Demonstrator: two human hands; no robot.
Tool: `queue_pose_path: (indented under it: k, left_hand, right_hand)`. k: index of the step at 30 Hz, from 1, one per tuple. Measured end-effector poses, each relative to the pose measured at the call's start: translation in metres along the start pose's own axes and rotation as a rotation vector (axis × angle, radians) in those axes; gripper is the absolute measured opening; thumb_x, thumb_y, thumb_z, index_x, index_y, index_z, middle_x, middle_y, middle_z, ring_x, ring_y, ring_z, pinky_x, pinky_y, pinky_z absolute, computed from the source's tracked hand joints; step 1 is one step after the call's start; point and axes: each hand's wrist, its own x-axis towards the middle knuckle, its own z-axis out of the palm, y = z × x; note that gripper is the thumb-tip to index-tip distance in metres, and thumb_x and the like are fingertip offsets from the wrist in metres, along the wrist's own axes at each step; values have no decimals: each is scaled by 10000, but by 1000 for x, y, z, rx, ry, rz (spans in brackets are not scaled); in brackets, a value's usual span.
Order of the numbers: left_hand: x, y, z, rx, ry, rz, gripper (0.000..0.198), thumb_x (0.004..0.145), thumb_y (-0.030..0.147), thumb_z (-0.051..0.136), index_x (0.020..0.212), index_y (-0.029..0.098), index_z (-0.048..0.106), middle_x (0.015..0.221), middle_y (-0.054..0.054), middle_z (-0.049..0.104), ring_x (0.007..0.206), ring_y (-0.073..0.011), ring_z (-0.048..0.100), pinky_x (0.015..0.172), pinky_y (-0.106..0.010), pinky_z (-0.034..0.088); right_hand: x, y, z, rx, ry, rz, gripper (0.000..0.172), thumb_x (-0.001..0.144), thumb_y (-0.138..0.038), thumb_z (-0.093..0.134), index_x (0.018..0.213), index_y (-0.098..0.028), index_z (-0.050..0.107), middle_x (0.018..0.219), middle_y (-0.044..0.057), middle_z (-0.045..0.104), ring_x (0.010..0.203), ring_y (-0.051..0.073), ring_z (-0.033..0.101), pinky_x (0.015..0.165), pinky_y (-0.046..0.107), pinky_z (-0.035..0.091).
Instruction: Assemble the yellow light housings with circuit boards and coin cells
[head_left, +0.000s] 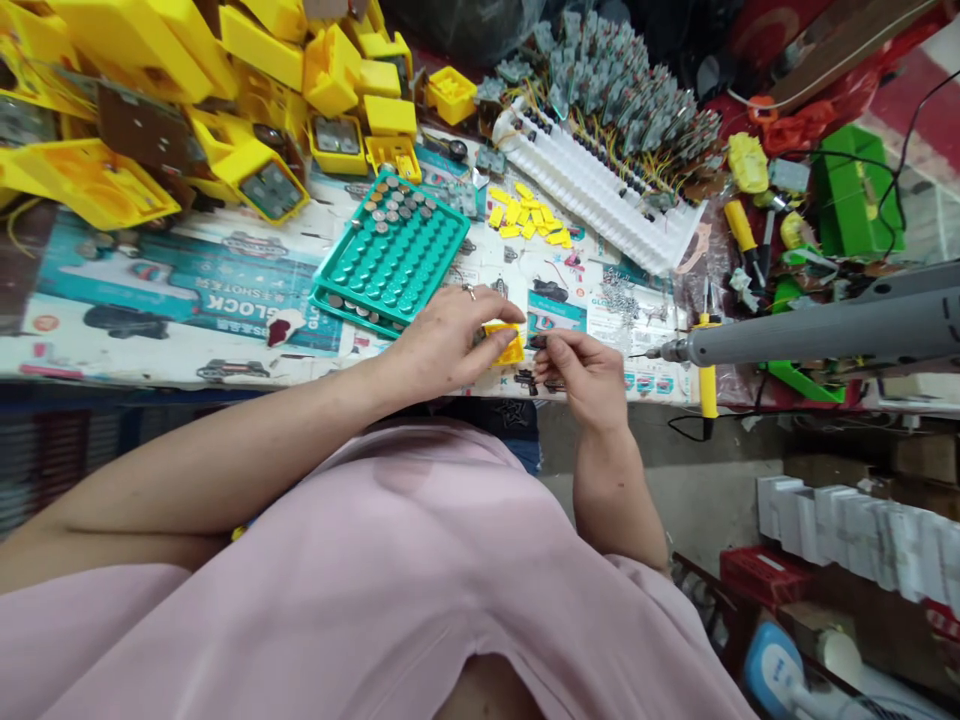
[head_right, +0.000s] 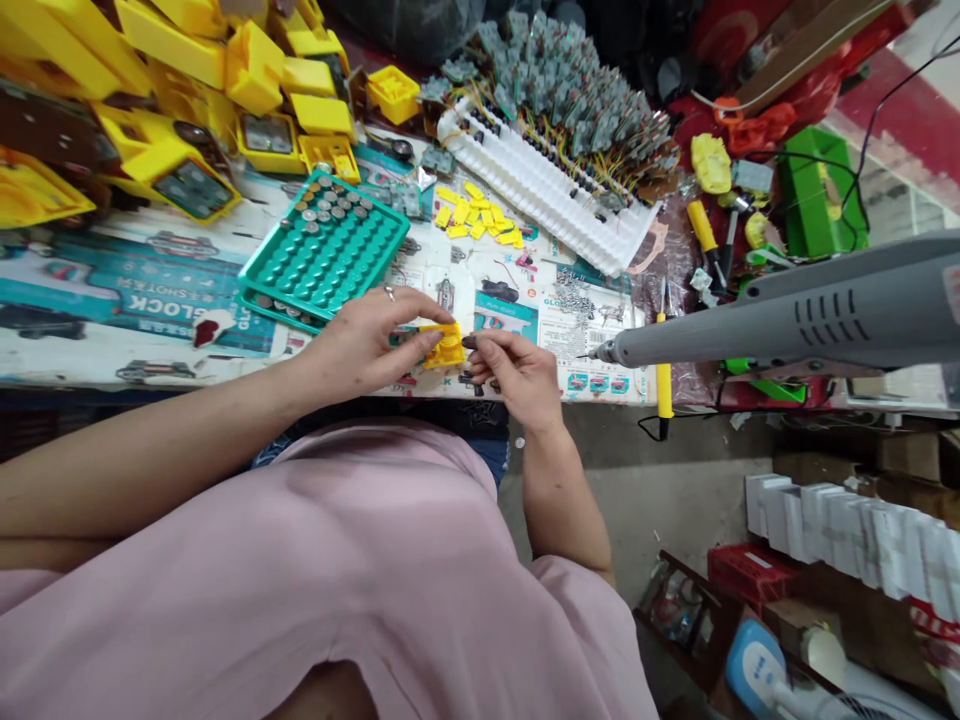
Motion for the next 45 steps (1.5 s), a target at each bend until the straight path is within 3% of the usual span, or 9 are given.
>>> queue_pose_path:
  k: [4, 6, 8, 13, 19, 32, 39, 41, 45]
  left_hand:
    - [-15, 5, -3, 361, -21, 137, 536, 923, 405, 554, 1399, 161, 530, 1371, -160, 621, 1296, -337, 545, 1143, -558, 318]
    - [-19, 7, -2, 474, -69, 164, 571, 932, 380, 557, 1455, 168, 472, 1367, -166, 626, 1284, -346, 559, 1151, -593, 299]
    - [-18, 8, 0, 522, -106, 148, 555, 960, 369, 513, 1472, 163, 455, 1260, -159, 690, 1179, -328, 632, 1135, -585, 335]
    - [-8, 10, -1, 548, -160, 103, 589, 979, 444, 443, 1465, 113, 471, 959, -168, 760, 913, -310, 713, 1034, -540, 451]
    - [-6, 9, -3, 541, -185, 95, 607, 967, 442, 450, 1473, 108, 460, 944, -146, 754, 936, -298, 708, 1045, -508, 446]
    - [0, 11, -9, 571, -223, 91, 574, 944, 373, 472, 1444, 91, 476, 975, -148, 762, 965, -302, 709, 1036, -500, 464]
    - [38, 0, -28, 566, -336, 125, 642, 873, 238, 562, 1496, 191, 416, 1241, -133, 689, 1134, -309, 646, 1006, -437, 477]
    - [55, -5, -28, 546, -380, 110, 684, 854, 218, 572, 1512, 211, 388, 1274, -132, 667, 1144, -311, 636, 953, -405, 500]
    - [83, -16, -16, 489, -405, 68, 709, 850, 169, 521, 1532, 233, 337, 1295, -109, 655, 1169, -274, 634, 957, -369, 502]
  right_hand:
    - [-6, -5, -19, -573, 76, -469, 152, 927, -328, 636, 989, -252, 752, 925, 15, 783, 834, 134, 739, 807, 263, 597]
    - [-9, -5, -23, -689, 77, -555, 154, 939, -302, 618, 979, -245, 755, 951, 28, 787, 893, 148, 742, 850, 271, 592]
    - [-9, -2, -23, -632, 118, -471, 179, 942, -337, 614, 966, -233, 757, 896, 26, 786, 803, 139, 741, 786, 265, 600]
    - [-8, 4, -17, -199, 141, -27, 352, 858, -538, 662, 891, -201, 758, 664, -7, 725, 502, 90, 637, 464, 196, 515]
    - [-6, -2, -16, -109, 151, 69, 456, 757, -635, 712, 820, -186, 758, 617, -8, 696, 466, 74, 597, 430, 182, 489]
    - [-11, 3, -16, -171, 121, -16, 330, 860, -513, 671, 864, -193, 752, 631, -17, 712, 493, 81, 637, 476, 177, 508]
    - [-10, 16, -13, -782, 201, -569, 281, 994, -347, 518, 1046, -200, 752, 957, 63, 790, 853, 150, 748, 836, 257, 606]
    - [-6, 21, -12, -912, 201, -604, 290, 1003, -332, 494, 1105, -212, 737, 1055, 76, 778, 968, 171, 739, 906, 282, 597]
    - [2, 31, -11, -986, 239, -488, 319, 1014, -285, 442, 1187, -219, 702, 1224, 118, 718, 1104, 223, 691, 1012, 398, 558]
